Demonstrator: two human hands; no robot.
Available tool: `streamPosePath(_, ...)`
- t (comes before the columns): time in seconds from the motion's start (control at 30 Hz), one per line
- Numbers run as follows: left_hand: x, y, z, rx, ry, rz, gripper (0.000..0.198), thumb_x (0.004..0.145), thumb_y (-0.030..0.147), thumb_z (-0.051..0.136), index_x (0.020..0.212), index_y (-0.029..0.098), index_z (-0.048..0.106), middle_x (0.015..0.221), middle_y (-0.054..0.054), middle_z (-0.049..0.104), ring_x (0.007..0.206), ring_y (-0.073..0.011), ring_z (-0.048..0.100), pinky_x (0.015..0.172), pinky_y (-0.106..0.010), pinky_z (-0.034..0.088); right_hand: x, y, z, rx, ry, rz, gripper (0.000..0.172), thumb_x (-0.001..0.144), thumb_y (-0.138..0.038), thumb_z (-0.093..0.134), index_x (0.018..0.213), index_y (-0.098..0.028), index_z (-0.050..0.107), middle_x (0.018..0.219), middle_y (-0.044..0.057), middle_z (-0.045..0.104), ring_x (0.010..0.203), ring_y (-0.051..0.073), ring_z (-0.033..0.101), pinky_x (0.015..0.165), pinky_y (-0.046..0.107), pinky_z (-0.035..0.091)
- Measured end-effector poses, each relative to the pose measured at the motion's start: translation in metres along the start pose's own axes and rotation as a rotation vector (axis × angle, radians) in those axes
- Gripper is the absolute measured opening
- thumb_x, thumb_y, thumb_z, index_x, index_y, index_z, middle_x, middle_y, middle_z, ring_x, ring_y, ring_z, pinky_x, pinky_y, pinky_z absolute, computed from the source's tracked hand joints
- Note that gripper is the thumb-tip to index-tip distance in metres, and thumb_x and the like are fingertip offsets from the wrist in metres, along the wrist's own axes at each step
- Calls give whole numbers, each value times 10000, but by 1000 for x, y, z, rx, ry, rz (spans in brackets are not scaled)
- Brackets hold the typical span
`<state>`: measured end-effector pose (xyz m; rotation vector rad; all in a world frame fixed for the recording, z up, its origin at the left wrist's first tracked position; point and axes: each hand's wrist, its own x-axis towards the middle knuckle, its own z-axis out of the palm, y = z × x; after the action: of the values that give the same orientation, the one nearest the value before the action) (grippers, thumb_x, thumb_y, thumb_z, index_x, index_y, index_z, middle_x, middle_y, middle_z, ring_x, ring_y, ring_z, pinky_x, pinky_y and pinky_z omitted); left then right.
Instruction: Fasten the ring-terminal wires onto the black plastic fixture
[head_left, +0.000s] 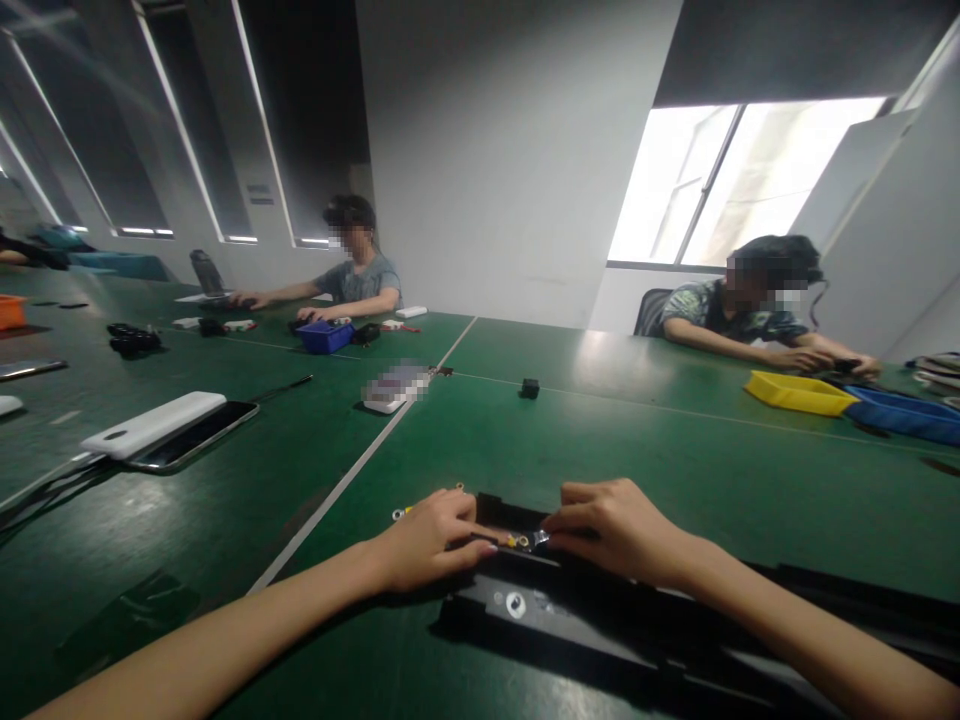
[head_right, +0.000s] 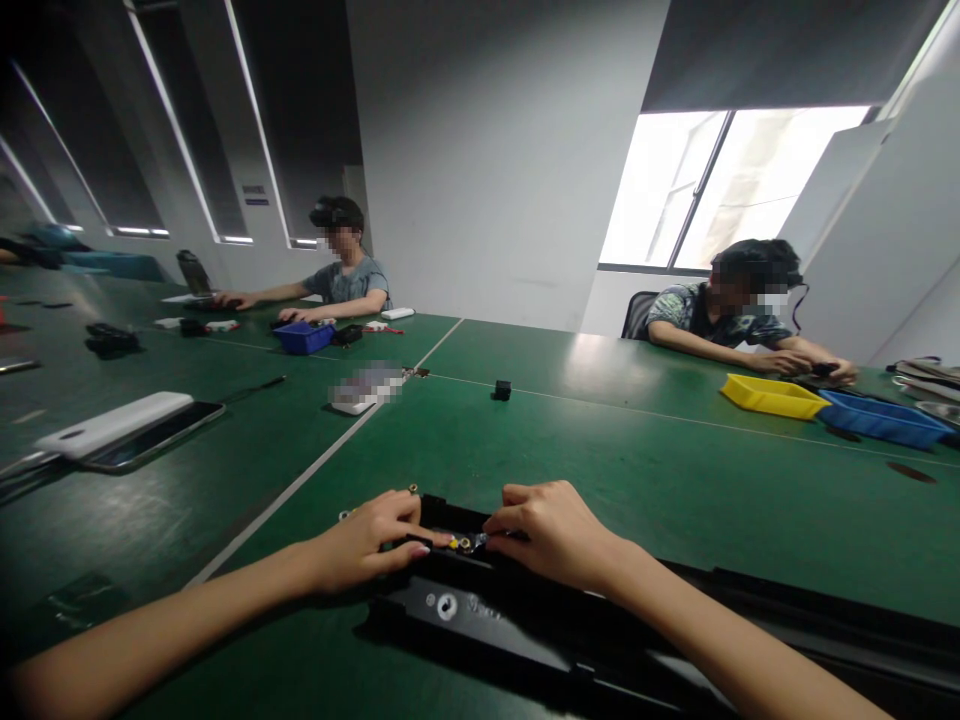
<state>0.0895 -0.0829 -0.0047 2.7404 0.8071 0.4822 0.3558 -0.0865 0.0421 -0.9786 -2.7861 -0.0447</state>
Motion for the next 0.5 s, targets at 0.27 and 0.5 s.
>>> streamPosePath(0.27,0,1,0,5,2,7,339,970,387,344,1208,293,566,834,-34,506,808,-180,466,716,-279,356,0,2,2,-4,-9,9,194,867,-337,524,920,-276,701,702,-2,593,550,91,518,491,236,249)
streamPosePath(0.5,0,1,0,0,14,4,342,968,401,343,1201,295,571,839,-34,511,800,-178,469,713,-276,357,-2,-4,1,-25,2,35,205,873,-326,512,893,-260,705,684,2,583,525,86,495,488,233,245)
